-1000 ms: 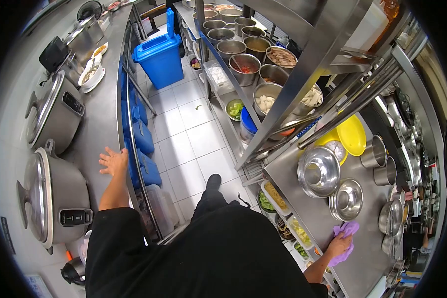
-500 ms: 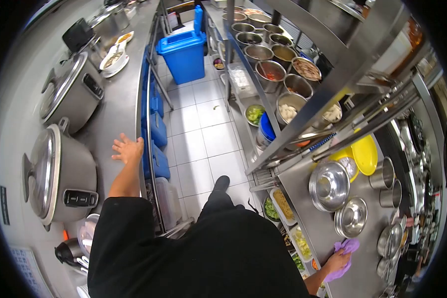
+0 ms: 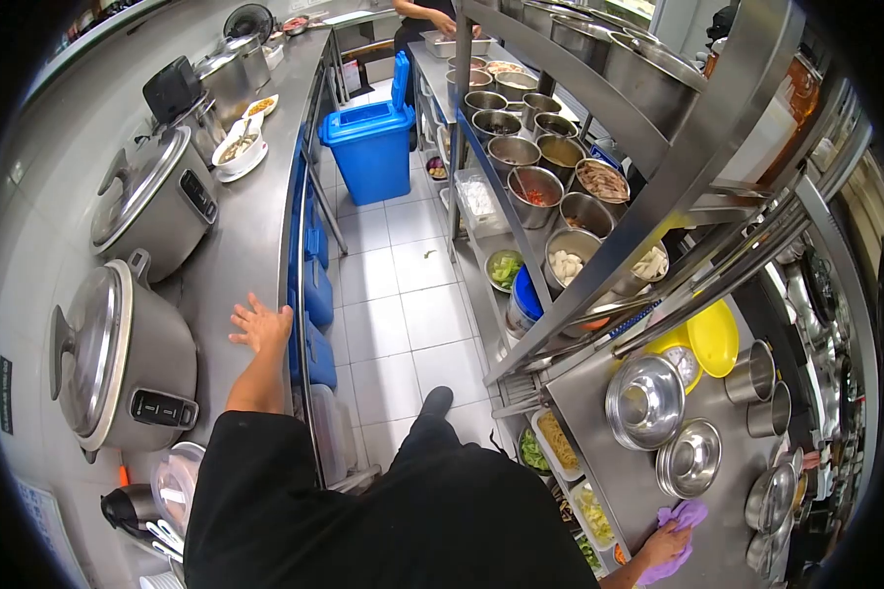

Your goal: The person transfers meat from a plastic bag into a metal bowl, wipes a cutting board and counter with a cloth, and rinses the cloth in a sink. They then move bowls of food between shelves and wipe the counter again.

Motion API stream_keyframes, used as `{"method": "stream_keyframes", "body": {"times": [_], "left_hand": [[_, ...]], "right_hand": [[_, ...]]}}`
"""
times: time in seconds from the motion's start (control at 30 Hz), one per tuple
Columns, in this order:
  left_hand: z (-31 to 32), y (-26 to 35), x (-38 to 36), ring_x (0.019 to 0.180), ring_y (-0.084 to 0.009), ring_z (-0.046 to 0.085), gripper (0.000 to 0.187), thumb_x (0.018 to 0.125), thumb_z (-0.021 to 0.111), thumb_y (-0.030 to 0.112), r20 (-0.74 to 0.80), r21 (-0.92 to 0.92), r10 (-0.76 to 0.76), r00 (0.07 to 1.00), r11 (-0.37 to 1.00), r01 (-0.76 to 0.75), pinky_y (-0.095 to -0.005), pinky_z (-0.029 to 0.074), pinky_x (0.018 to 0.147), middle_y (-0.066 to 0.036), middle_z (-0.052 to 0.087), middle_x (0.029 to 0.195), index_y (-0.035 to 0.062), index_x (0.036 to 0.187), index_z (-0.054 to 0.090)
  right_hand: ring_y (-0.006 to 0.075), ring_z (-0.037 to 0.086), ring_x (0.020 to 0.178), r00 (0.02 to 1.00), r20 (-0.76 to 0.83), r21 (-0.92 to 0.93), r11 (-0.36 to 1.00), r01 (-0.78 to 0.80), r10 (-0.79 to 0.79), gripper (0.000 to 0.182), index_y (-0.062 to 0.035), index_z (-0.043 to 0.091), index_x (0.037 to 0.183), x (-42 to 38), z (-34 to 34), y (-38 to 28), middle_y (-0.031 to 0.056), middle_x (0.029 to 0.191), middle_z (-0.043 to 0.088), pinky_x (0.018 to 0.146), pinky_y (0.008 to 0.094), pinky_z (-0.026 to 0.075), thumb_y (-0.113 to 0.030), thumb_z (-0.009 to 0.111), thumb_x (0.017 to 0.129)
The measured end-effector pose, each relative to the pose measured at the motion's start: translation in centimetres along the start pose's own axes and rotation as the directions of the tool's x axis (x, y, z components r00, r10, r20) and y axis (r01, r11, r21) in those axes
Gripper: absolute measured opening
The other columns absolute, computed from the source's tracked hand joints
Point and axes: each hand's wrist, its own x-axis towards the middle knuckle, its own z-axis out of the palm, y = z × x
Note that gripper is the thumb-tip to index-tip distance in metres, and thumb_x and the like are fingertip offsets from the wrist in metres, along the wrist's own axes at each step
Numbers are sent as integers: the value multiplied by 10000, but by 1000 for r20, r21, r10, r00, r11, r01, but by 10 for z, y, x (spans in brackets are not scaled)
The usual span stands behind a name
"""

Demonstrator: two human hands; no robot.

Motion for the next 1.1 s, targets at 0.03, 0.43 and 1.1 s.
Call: {"method": "stream_keyframes", "body": {"times": [0.03,0.43,1.1], "left_hand": [[1,0,1,1428,-428,147,866,797,582,469,0,2,-1,1000,1000,1,-689,117,1081,-252,200,1533,124,1509,230],[0,1,0,1433,-421,139,850,808,573,467,13,18,-18,1000,1000,18,-684,117,1083,-239,187,1542,133,1511,233],[4,-10,8,1375,-413,270,863,787,624,632,54,53,70,996,996,-73,-730,226,1000,-166,267,1526,246,1482,289]], "right_hand": [[305,444,1300,1000,-6,-4,1000,-5,5,594,-59,434,1404,-1,-1,-1,129,1411,484,1065,491,336,-464,391,972],[308,489,1245,998,-71,31,1000,-1,3,558,-52,487,1355,0,4,2,121,1369,516,1027,467,383,-451,402,974],[335,418,1314,998,-11,273,960,-63,69,567,-52,482,1363,-6,-7,-9,169,1395,489,1091,485,302,-344,569,885]]}}
